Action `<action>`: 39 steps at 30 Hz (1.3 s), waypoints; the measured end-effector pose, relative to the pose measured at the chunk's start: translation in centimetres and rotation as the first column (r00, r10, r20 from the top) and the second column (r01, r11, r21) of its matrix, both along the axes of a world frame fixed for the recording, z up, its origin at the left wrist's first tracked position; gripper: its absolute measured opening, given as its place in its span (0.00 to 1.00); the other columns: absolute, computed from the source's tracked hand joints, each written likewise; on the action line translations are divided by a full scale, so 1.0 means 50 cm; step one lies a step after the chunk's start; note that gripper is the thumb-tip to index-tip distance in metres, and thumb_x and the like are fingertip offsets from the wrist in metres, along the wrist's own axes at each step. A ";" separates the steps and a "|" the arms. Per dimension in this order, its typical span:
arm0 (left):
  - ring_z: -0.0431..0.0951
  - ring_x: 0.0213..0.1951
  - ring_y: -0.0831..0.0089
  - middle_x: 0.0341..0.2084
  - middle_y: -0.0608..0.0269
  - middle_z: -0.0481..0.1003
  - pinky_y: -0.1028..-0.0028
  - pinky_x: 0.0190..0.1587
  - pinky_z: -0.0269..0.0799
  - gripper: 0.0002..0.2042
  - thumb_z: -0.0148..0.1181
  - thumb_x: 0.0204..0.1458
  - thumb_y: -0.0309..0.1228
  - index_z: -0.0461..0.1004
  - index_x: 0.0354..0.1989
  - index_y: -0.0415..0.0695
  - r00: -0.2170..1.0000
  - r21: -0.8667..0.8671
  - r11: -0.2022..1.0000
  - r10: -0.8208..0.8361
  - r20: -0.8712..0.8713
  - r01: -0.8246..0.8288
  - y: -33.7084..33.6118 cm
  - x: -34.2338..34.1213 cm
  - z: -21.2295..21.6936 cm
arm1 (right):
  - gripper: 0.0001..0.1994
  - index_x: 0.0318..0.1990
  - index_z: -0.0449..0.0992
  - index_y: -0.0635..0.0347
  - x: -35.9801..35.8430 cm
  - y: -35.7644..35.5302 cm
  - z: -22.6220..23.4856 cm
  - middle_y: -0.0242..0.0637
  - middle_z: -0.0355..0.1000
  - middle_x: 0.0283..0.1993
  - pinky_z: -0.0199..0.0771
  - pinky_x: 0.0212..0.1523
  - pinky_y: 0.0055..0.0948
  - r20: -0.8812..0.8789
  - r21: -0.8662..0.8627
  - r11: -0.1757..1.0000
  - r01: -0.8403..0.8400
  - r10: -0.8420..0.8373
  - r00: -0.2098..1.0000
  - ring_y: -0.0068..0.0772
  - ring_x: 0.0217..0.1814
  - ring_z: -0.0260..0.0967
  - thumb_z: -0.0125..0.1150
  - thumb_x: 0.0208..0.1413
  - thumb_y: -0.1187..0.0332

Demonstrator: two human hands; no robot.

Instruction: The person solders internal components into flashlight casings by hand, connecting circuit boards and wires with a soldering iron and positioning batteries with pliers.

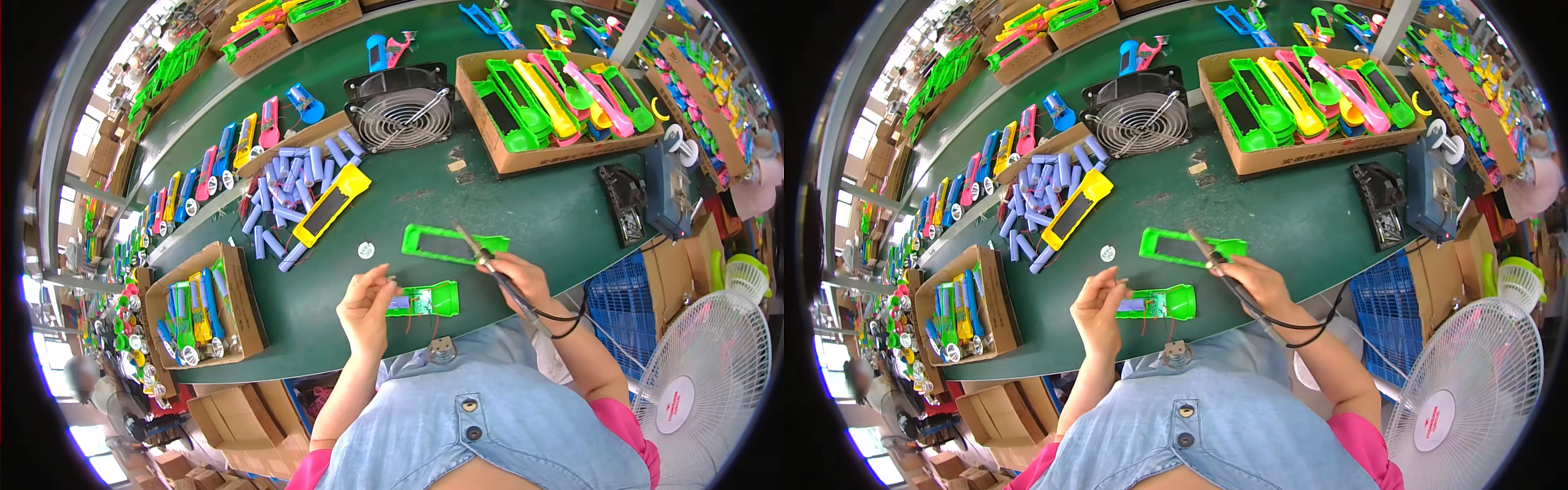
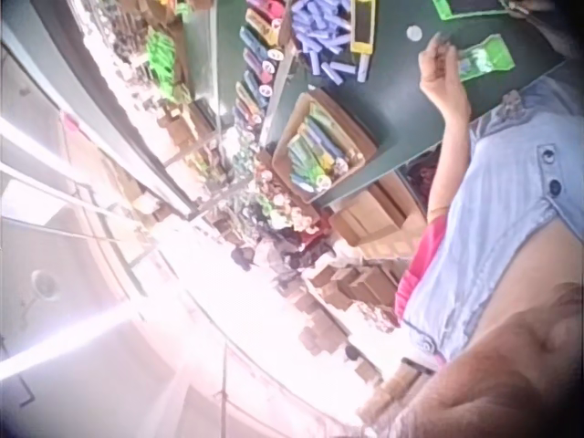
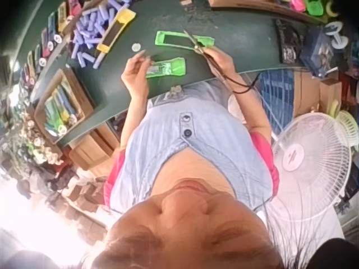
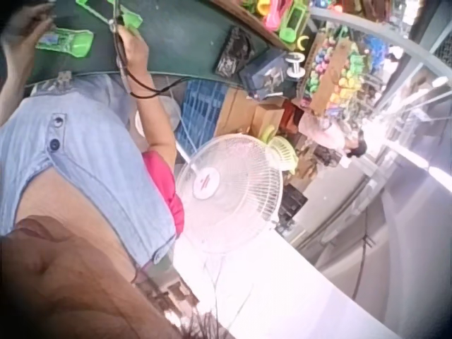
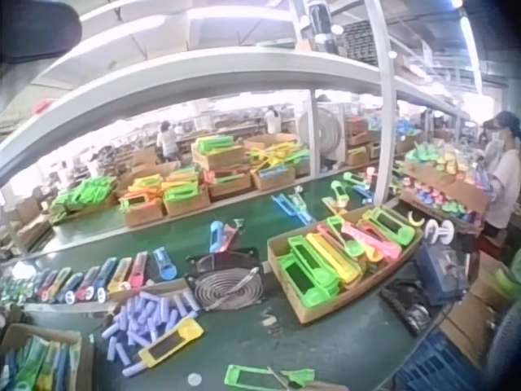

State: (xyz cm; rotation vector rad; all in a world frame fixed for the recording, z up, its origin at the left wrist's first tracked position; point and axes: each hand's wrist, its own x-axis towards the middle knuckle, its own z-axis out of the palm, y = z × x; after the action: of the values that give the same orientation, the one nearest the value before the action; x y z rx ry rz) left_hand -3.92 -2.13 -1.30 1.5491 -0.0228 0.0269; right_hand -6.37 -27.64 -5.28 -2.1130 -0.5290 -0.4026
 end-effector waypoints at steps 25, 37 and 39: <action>0.72 0.42 0.57 0.42 0.52 0.70 0.65 0.45 0.69 0.18 0.58 0.42 0.19 0.69 0.45 0.38 0.864 0.757 0.654 -0.384 0.326 0.005 -0.027 0.076 0.079 | 0.23 0.47 0.65 0.60 -0.012 0.027 -0.002 0.47 0.69 0.47 0.62 0.57 0.47 0.072 -0.006 1.000 0.003 -0.003 0.997 0.46 0.51 0.67 0.61 0.39 0.78; 0.77 0.26 0.70 0.32 0.57 0.75 0.78 0.30 0.72 0.11 0.60 0.43 0.17 0.75 0.38 0.39 0.984 0.133 0.981 -0.154 0.087 0.142 -0.036 -0.028 -0.002 | 0.18 0.51 0.64 0.58 0.019 0.061 -0.006 0.42 0.71 0.45 0.71 0.41 0.33 -0.206 -0.033 0.995 -0.096 0.087 0.975 0.42 0.44 0.71 0.53 0.51 0.72; 0.78 0.28 0.73 0.29 0.58 0.75 0.79 0.30 0.72 0.10 0.59 0.42 0.14 0.75 0.34 0.36 0.887 0.521 0.853 -0.226 0.403 -0.020 -0.016 -0.011 0.003 | 0.19 0.52 0.64 0.57 0.006 0.055 -0.007 0.40 0.72 0.43 0.72 0.38 0.32 -0.251 -0.073 0.992 -0.100 0.078 0.965 0.41 0.40 0.72 0.53 0.51 0.72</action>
State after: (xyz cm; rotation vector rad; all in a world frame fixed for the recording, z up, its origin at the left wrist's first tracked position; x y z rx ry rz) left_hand -4.47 -2.91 -1.13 2.0480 -0.5281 0.3192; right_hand -6.08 -24.89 -5.64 -2.1725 -0.4993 -0.0626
